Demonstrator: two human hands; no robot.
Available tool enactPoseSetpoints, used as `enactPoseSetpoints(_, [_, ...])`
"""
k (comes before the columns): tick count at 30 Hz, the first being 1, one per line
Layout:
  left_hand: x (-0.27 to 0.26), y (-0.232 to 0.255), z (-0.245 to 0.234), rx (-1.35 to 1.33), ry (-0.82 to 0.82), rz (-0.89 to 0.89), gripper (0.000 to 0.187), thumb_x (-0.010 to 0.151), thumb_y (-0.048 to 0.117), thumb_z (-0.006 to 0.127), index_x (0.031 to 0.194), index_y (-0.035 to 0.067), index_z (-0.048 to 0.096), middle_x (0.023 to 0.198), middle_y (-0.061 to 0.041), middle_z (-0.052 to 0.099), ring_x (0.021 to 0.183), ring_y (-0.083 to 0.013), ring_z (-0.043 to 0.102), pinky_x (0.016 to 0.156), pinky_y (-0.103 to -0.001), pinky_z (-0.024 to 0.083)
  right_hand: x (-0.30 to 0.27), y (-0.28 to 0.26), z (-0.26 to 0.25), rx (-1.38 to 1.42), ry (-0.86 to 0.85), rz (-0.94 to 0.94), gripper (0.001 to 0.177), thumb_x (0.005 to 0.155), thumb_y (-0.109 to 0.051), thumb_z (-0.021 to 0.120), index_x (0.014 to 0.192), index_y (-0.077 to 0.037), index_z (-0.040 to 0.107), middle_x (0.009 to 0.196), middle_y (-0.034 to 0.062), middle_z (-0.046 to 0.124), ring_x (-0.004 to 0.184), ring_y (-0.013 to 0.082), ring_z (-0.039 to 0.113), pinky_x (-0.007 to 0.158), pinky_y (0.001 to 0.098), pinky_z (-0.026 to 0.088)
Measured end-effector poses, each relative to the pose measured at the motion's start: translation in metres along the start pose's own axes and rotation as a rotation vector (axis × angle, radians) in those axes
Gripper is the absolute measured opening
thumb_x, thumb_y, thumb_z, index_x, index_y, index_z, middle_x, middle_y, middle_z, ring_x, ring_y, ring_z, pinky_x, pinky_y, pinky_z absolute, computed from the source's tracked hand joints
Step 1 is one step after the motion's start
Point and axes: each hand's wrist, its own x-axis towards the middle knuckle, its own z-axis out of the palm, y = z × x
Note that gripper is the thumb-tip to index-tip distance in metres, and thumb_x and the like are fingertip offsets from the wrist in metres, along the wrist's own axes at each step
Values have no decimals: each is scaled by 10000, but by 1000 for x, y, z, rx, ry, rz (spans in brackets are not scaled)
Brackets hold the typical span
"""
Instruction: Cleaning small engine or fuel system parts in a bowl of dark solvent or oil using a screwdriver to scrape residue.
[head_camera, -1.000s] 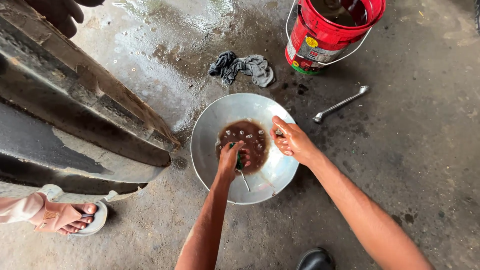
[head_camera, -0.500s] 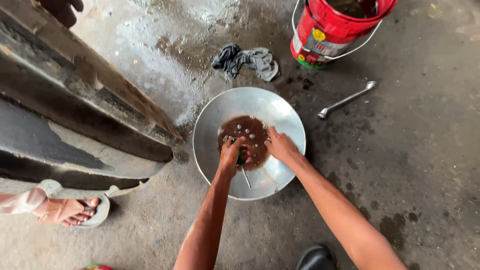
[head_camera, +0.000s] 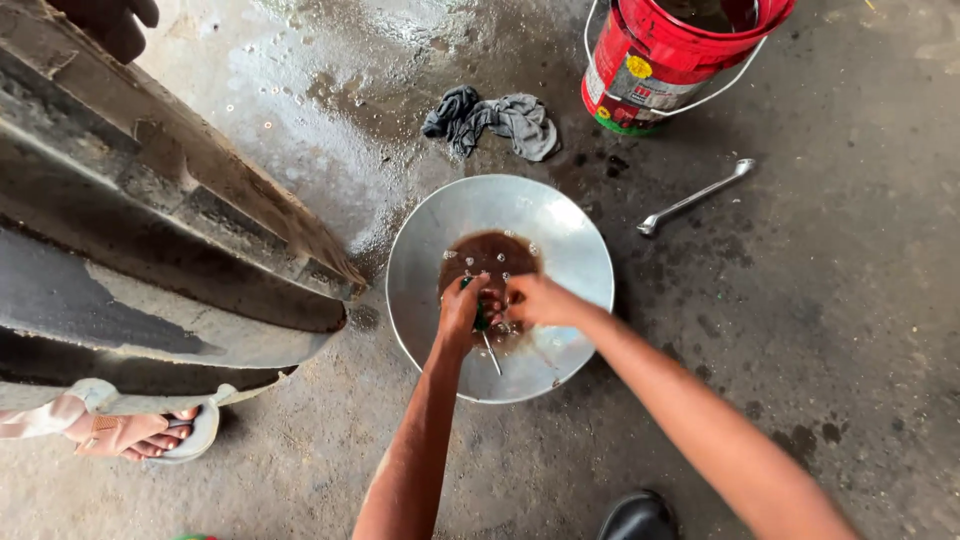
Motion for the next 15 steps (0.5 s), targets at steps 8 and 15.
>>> enactPoseSetpoints(8, [-9, 9, 4, 18, 25, -8, 257, 949, 244, 666, 1074, 34, 589, 846, -112, 672, 661, -199, 644, 517, -338, 560, -66, -74, -151, 733, -298, -376, 192, 967, -215, 728, 1004, -38, 664, 927, 36, 713, 838, 104, 668, 736, 272, 555])
enactPoseSetpoints(15, [1, 1, 3, 14, -30, 56, 238, 963, 234, 657, 1064, 28, 596, 819, -111, 667, 622, -193, 641, 488, -338, 552, -32, 35, -21, 330, 121, 18, 184, 906, -223, 734, 999, -65, 726, 835, 27, 703, 682, 113, 549, 566, 268, 407])
